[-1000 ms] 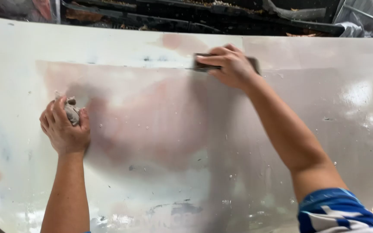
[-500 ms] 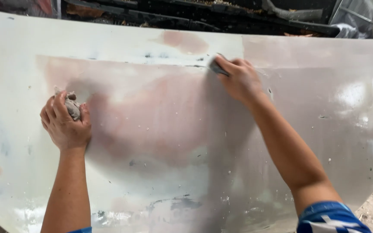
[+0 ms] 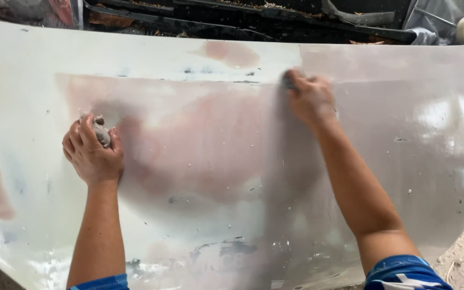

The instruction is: The person sands a white car bumper using a sanding block and a cloth. They repeatedly dip the sanding block into a bucket of water and wipe the surface with the cloth to clean off residue.

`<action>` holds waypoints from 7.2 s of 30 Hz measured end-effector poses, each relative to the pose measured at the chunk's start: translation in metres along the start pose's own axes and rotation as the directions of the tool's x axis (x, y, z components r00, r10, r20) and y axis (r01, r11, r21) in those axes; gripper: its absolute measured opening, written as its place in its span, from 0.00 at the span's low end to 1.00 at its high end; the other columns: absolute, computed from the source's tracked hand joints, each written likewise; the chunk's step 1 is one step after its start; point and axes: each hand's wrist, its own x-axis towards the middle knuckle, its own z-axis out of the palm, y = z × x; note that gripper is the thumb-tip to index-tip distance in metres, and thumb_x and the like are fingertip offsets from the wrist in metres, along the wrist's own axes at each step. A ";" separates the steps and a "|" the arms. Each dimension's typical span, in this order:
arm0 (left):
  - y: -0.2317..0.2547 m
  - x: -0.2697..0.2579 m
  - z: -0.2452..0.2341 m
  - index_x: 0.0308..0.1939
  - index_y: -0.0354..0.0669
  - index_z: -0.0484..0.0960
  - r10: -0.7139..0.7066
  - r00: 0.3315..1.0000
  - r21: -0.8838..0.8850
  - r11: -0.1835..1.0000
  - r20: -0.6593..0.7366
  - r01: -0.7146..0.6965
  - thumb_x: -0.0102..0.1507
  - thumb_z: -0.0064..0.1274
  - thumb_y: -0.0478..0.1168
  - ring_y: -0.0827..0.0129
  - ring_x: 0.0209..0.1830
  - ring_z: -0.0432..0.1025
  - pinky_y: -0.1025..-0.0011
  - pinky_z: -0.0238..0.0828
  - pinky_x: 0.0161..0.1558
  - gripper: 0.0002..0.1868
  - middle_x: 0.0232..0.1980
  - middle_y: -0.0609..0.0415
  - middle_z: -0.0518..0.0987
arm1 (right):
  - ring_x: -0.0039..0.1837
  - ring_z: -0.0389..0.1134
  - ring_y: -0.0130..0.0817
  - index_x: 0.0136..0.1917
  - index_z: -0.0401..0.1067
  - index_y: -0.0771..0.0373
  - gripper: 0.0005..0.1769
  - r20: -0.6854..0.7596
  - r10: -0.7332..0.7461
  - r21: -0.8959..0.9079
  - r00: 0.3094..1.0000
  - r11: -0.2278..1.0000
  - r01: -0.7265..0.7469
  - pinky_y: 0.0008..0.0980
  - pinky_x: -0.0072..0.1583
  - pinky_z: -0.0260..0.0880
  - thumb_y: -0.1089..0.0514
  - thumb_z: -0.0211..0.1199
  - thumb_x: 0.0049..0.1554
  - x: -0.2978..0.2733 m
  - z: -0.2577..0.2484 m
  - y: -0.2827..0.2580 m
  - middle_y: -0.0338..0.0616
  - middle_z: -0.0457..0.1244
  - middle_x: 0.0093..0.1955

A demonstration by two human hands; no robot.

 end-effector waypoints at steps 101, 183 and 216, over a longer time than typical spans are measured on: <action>0.014 0.013 -0.015 0.70 0.52 0.69 -0.047 0.999 -0.096 0.994 -0.016 0.045 0.66 0.62 0.46 0.50 0.67 0.61 0.49 0.56 0.71 0.30 0.67 0.47 0.67 | 0.68 0.63 0.49 0.70 0.75 0.42 0.31 -0.039 -0.729 0.152 0.683 0.671 0.726 0.48 0.68 0.63 0.57 0.74 0.55 0.098 0.045 -0.141 0.45 0.65 0.67; 0.014 0.019 -0.015 0.65 0.53 0.71 -0.077 0.996 -0.092 0.993 -0.047 0.073 0.62 0.62 0.48 0.52 0.65 0.63 0.51 0.54 0.69 0.29 0.63 0.49 0.71 | 0.66 0.63 0.58 0.75 0.68 0.43 0.28 -0.035 -0.084 -0.038 0.996 0.996 0.082 0.55 0.64 0.64 0.49 0.61 0.62 -0.032 -0.008 -0.041 0.52 0.66 0.65; 0.086 -0.270 -0.189 0.72 0.61 0.57 0.339 0.232 -0.141 -0.274 0.911 0.951 0.60 0.49 0.69 0.65 0.41 0.77 0.56 0.80 0.38 0.41 0.53 0.57 0.77 | 0.50 0.65 0.21 0.75 0.63 0.61 0.29 0.271 0.286 0.925 0.919 0.187 -0.331 0.22 0.51 0.69 0.55 0.60 0.62 -0.423 -0.006 -0.290 0.38 0.66 0.53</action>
